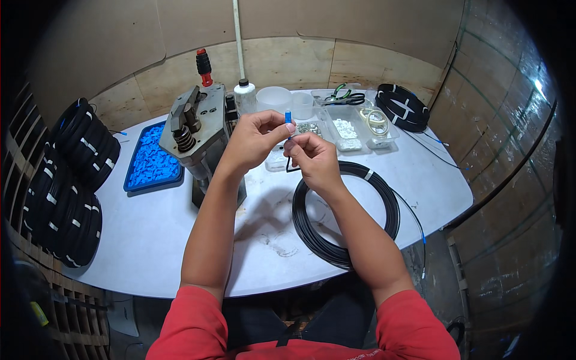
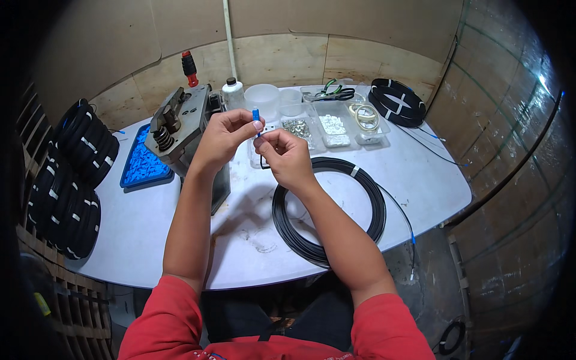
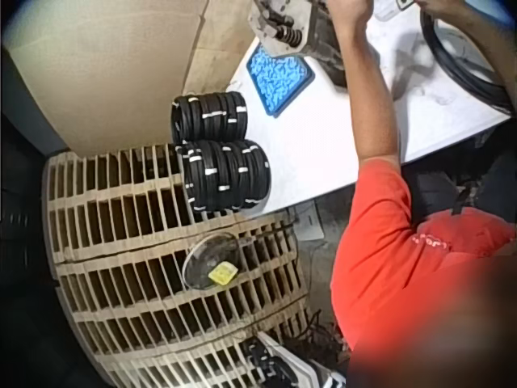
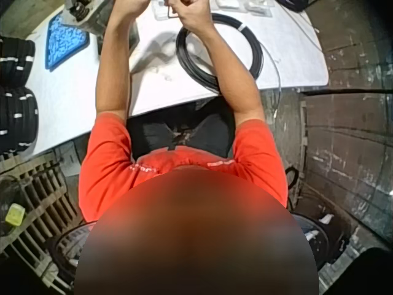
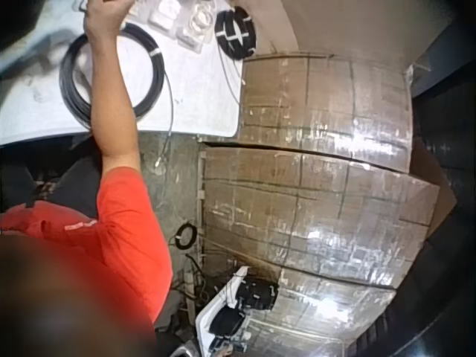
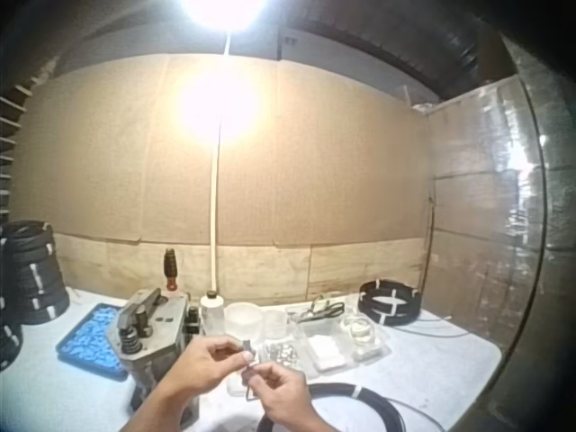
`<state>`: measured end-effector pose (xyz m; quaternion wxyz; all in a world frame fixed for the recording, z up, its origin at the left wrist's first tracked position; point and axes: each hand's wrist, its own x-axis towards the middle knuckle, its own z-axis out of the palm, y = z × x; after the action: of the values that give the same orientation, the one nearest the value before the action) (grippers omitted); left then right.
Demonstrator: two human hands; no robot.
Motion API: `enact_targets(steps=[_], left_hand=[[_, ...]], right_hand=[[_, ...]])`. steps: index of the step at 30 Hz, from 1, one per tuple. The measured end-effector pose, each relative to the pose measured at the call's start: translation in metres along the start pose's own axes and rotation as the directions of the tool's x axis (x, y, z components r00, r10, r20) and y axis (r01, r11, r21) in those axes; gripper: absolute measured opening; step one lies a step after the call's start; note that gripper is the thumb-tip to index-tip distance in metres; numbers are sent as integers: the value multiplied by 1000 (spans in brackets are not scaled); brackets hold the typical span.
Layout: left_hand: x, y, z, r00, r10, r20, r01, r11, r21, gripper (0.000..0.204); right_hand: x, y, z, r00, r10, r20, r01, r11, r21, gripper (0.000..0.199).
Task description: The recorder prepares a cable by stripping it and attaching a blue connector using a press machine.
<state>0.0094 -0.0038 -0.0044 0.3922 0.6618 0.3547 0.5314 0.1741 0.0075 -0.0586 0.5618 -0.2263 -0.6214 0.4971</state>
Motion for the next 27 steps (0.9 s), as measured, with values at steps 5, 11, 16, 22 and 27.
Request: enact_targets(steps=[5,11,16,22,27], left_hand=[[0,-1,1,1000,12,-2,-12,1000,-3,17],[1,-3,-1,1000,-3,2,3,1000,-21,19],[0,0,1,999,-11,33,12,1000,-8,21],[0,0,-3,999,6,50,-5,1000,-5,22],[0,1,1,998,28,63,-24,998,-62,25]], right_hand=[[-1,-1,-2,999,35,5,-34,999,-42,12],[-1,-2,-1,1000,16,23,-15,998,-58,12],[-1,-2,-3,1000,19,15,-18,998,-66,12],[0,-6,0,995,24,101,-26,1000,18,11],[1,-4,-5,996,-1,87,7,998,-66,11]])
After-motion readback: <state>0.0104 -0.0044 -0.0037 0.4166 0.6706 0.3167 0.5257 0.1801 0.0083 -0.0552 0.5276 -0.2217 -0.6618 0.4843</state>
